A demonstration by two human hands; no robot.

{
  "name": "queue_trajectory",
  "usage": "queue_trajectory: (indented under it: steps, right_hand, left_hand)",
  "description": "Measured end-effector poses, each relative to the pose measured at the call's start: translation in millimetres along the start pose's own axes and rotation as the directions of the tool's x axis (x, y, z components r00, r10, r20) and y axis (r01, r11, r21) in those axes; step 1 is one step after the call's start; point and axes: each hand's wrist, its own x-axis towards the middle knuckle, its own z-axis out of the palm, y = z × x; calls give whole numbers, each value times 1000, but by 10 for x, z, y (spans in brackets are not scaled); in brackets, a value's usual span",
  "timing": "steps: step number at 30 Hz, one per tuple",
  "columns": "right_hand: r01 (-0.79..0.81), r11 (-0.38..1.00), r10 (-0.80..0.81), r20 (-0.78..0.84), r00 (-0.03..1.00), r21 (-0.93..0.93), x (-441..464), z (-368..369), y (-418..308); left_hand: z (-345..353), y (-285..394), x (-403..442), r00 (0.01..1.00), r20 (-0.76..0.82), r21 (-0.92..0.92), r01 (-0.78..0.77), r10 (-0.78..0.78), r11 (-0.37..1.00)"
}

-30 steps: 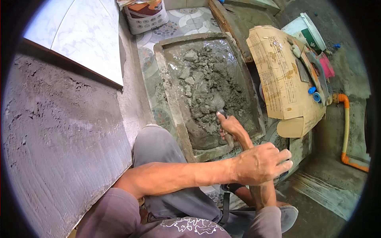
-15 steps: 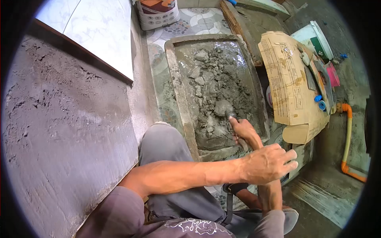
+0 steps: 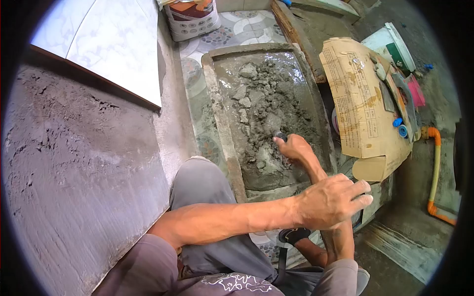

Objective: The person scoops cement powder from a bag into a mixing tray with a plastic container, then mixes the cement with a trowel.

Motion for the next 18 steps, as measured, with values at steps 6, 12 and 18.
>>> queue_trajectory:
  steps: [6, 12, 18]
  right_hand:
    - [56, 994, -82, -286, 955, -96, -447, 311, 180]
    - [8, 957, -167, -531, 830, -290, 2, -8, 342]
    - [-55, 894, -271, -634, 724, -445, 1297, -457, 614]
  left_hand:
    - [-42, 117, 33, 997, -70, -7, -34, 34, 999]
    - [-85, 274, 72, 989, -146, -24, -14, 11, 1000]
    - [-209, 305, 78, 985, -174, 44, 10, -2, 999]
